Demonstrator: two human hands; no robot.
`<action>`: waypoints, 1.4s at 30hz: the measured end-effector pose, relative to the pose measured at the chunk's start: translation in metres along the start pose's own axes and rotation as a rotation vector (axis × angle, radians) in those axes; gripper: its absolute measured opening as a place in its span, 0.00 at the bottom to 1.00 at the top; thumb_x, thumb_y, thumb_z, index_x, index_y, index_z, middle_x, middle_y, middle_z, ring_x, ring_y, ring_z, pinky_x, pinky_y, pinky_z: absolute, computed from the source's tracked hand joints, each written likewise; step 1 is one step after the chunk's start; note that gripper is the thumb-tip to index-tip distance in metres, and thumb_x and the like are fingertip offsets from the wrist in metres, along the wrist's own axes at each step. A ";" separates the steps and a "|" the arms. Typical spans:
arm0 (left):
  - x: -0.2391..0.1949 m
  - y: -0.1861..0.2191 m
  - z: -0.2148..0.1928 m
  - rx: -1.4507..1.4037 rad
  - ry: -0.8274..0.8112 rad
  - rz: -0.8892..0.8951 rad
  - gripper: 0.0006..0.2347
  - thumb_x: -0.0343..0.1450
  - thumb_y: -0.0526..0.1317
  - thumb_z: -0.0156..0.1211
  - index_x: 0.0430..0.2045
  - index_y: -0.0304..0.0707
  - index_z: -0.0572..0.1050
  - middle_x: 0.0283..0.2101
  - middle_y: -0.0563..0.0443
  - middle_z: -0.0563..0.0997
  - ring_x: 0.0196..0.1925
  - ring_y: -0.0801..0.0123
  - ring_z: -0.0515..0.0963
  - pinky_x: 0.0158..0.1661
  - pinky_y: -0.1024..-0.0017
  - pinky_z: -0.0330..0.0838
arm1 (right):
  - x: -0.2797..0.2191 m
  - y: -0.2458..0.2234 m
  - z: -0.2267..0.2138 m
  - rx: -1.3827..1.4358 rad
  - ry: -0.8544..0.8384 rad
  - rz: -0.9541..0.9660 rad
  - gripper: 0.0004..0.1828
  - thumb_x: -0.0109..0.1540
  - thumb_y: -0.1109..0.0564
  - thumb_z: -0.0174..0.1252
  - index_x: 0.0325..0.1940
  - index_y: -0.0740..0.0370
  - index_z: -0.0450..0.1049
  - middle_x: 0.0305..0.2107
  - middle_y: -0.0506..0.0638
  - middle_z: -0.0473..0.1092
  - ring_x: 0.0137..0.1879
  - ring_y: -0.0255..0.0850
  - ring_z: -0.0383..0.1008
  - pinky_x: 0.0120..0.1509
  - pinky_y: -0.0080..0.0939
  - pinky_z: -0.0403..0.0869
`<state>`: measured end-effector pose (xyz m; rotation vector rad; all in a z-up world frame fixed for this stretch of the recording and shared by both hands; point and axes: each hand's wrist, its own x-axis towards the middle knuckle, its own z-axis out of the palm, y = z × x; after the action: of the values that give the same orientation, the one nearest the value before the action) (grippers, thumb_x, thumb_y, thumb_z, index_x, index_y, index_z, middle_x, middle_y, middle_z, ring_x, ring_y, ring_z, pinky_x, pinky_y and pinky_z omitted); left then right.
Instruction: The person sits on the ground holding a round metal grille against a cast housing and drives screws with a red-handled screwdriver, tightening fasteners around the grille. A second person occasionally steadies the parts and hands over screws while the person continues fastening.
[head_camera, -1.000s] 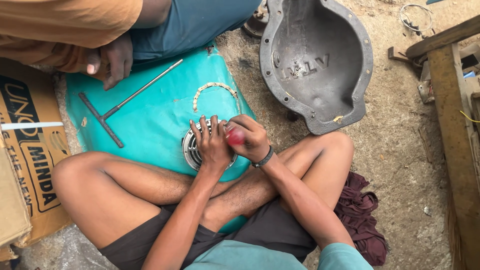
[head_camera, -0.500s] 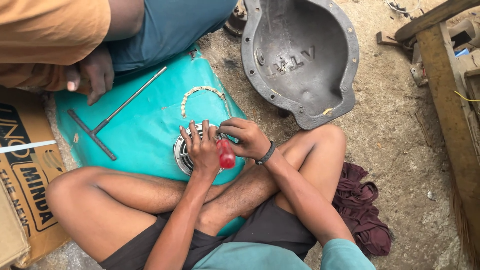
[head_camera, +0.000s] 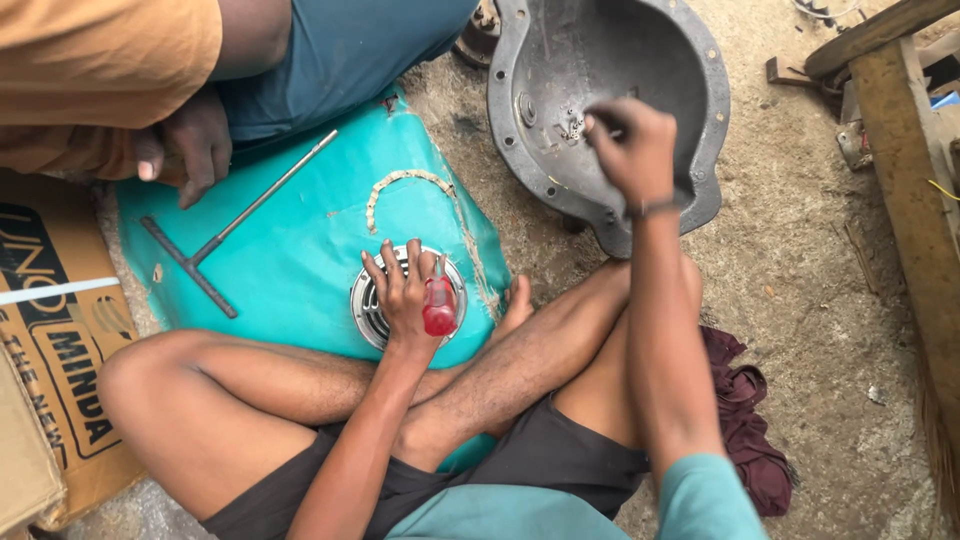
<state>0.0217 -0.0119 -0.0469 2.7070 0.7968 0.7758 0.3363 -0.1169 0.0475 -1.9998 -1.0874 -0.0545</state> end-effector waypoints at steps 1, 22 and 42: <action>-0.001 0.000 -0.002 0.002 -0.004 -0.003 0.10 0.72 0.36 0.57 0.40 0.25 0.74 0.54 0.29 0.78 0.61 0.21 0.71 0.64 0.24 0.50 | 0.006 0.024 0.013 0.003 -0.004 0.002 0.04 0.63 0.63 0.64 0.42 0.61 0.83 0.32 0.54 0.79 0.37 0.40 0.82 0.44 0.40 0.79; 0.006 0.003 -0.007 0.099 -0.007 -0.027 0.10 0.75 0.35 0.59 0.41 0.19 0.76 0.53 0.33 0.79 0.61 0.29 0.72 0.65 0.28 0.56 | 0.013 0.128 0.063 -0.249 -0.304 0.265 0.13 0.51 0.63 0.69 0.40 0.62 0.83 0.34 0.64 0.77 0.41 0.56 0.80 0.50 0.48 0.77; 0.016 0.009 -0.020 0.076 -0.121 -0.052 0.08 0.74 0.34 0.58 0.41 0.24 0.73 0.52 0.32 0.79 0.61 0.28 0.71 0.64 0.27 0.52 | 0.016 0.125 0.072 -0.241 -0.415 0.224 0.11 0.55 0.63 0.64 0.42 0.64 0.82 0.36 0.65 0.77 0.42 0.56 0.80 0.49 0.49 0.77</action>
<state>0.0260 -0.0096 -0.0207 2.7566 0.8818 0.5749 0.4111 -0.0911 -0.0743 -2.4087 -1.1419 0.3792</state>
